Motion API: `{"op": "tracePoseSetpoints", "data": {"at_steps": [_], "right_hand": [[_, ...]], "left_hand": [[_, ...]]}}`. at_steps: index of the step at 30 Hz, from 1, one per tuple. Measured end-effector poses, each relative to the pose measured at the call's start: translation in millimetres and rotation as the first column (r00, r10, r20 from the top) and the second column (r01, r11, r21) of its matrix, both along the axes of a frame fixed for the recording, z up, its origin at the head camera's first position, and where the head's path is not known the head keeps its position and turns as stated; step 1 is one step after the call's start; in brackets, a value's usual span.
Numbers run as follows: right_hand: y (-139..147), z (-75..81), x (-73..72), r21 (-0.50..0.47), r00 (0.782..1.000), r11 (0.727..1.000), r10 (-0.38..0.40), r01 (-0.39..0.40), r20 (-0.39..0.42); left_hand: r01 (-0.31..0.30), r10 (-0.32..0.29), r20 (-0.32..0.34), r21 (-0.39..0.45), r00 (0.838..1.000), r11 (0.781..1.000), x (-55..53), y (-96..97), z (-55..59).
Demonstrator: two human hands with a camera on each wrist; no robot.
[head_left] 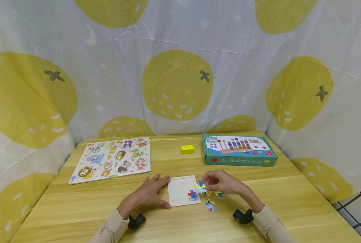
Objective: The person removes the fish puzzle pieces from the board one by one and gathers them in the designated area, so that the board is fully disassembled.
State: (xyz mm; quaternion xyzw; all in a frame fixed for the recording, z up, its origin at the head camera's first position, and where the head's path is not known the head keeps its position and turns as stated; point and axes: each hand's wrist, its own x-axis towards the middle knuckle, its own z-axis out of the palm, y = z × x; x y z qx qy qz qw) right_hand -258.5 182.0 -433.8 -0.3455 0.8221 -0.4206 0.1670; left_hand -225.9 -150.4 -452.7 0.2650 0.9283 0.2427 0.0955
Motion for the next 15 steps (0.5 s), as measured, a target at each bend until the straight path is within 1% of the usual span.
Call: {"op": "tracePoseSetpoints", "data": {"at_steps": [5,9,12,15], "right_hand": [[14.0,-1.6,2.6,-0.008,1.000,1.000,-0.014,0.014,0.009],[25.5,-1.6,5.5,-0.019,0.999,1.000,-0.017,0.017,0.032],[35.0,-3.3,6.4,-0.031,0.999,0.999,-0.006,0.007,0.052],[42.9,-6.8,6.4,-0.044,0.999,0.999,0.009,-0.007,0.054]], "left_hand": [[-0.003,0.003,-0.002,-0.002,1.000,1.000,0.1,-0.4,-1.0],[-0.006,0.006,0.000,-0.002,1.000,1.000,0.2,0.0,-0.7],[-0.008,0.008,0.005,-0.001,1.000,1.000,0.5,0.4,0.5],[-0.007,0.007,0.007,0.000,1.000,1.000,1.0,1.0,1.7]]}}
